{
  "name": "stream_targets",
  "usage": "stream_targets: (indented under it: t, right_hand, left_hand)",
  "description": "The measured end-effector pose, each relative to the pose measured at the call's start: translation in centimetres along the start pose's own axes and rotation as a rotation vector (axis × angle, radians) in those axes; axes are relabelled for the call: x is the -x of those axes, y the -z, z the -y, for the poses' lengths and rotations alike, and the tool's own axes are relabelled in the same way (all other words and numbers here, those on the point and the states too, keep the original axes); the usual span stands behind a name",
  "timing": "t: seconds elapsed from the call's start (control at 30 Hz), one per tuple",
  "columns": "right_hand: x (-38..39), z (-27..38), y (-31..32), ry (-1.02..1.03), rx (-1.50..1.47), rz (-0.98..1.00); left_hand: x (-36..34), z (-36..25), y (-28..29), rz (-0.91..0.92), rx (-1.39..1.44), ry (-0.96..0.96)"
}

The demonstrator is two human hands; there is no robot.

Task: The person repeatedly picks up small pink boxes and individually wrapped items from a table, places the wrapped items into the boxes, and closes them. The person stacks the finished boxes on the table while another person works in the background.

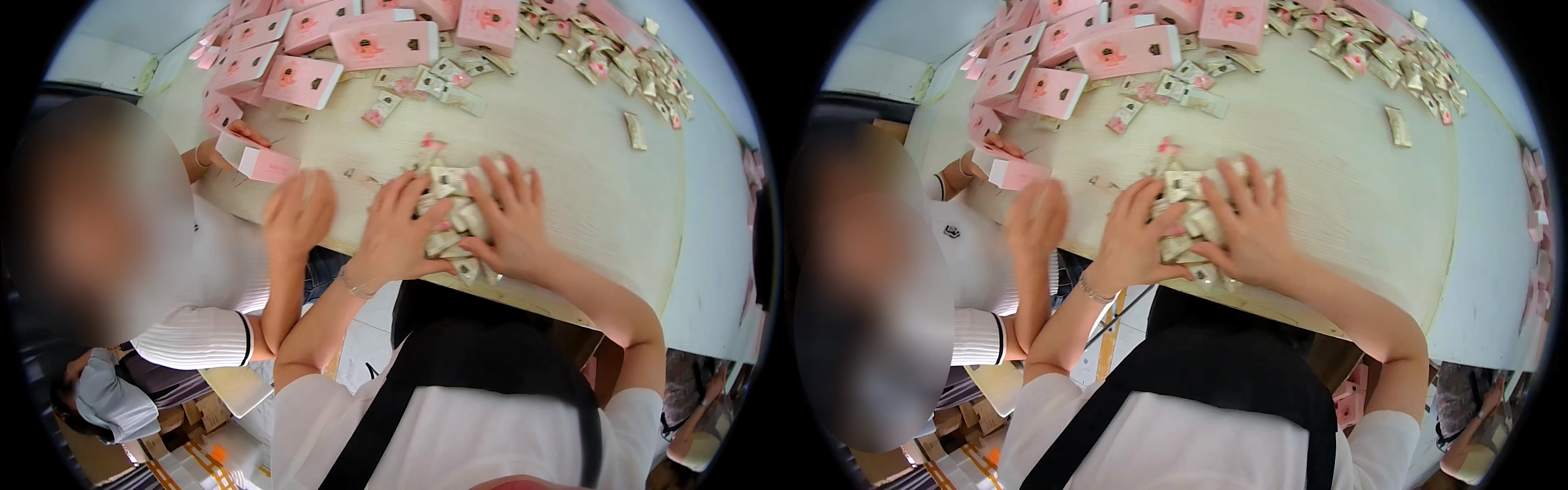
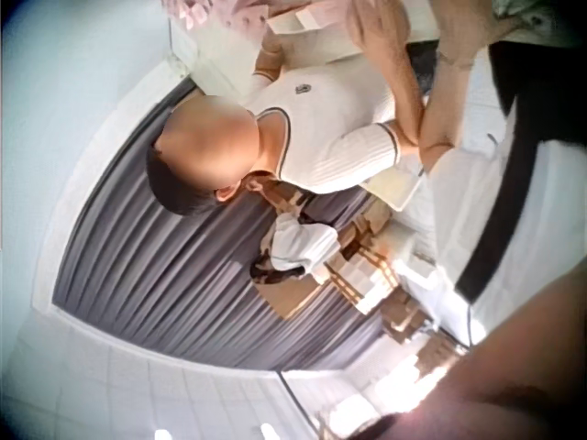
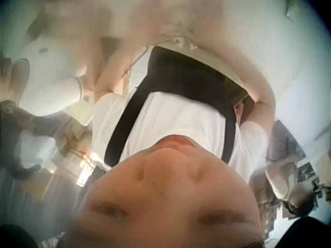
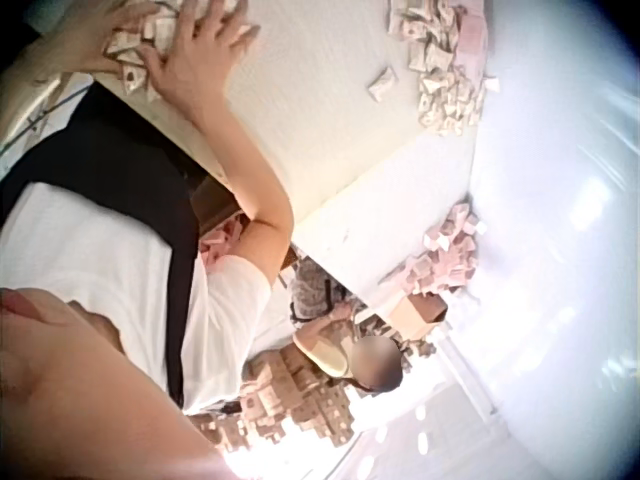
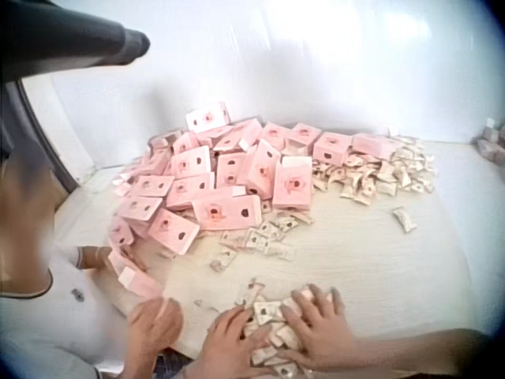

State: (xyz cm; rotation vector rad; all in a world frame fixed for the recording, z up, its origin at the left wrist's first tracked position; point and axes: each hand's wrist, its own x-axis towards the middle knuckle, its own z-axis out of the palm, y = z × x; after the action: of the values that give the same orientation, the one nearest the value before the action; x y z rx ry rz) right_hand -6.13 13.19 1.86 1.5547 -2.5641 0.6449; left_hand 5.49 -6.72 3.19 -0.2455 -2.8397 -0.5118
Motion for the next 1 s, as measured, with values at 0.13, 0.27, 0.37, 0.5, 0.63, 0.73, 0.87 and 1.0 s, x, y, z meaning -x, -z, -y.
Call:
stream_targets:
  t: [0.13,0.27,0.37,0.5,0.63,0.73,0.87,1.0]
  right_hand:
    - [-6.5,4.2,-3.9,0.170,-0.100,-0.039]
    - [-14.1,6.4,-9.0,0.268,-0.147,-0.090]
    - [-18.9,8.1,-10.6,0.288,-0.156,-0.081]
    - [-19.5,8.8,-11.1,0.149,-0.141,-0.169]
    - [-19.1,6.5,-8.8,0.137,-0.438,-0.201]
    - [-21.1,1.7,-6.7,0.017,-0.179,0.117]
    - [-21.2,-5.3,-8.4,0.373,0.217,-0.188]
    - [-23.3,-9.5,-6.4,0.235,0.170,-0.074]
  left_hand:
    - [4.6,4.7,2.6,-0.066,-0.024,0.157]
    - [6.1,11.8,4.5,-0.147,-0.119,0.249]
    - [6.5,15.6,6.5,-0.153,-0.112,0.317]
    - [4.2,15.5,7.9,-0.196,-0.071,0.289]
    - [2.4,15.3,10.7,-0.204,0.097,0.478]
    - [0.2,18.8,11.7,-0.135,-0.047,0.480]
    - [-6.6,21.8,8.8,-0.034,-0.334,0.255]
    - [-9.8,26.6,8.4,-0.016,-0.212,0.305]
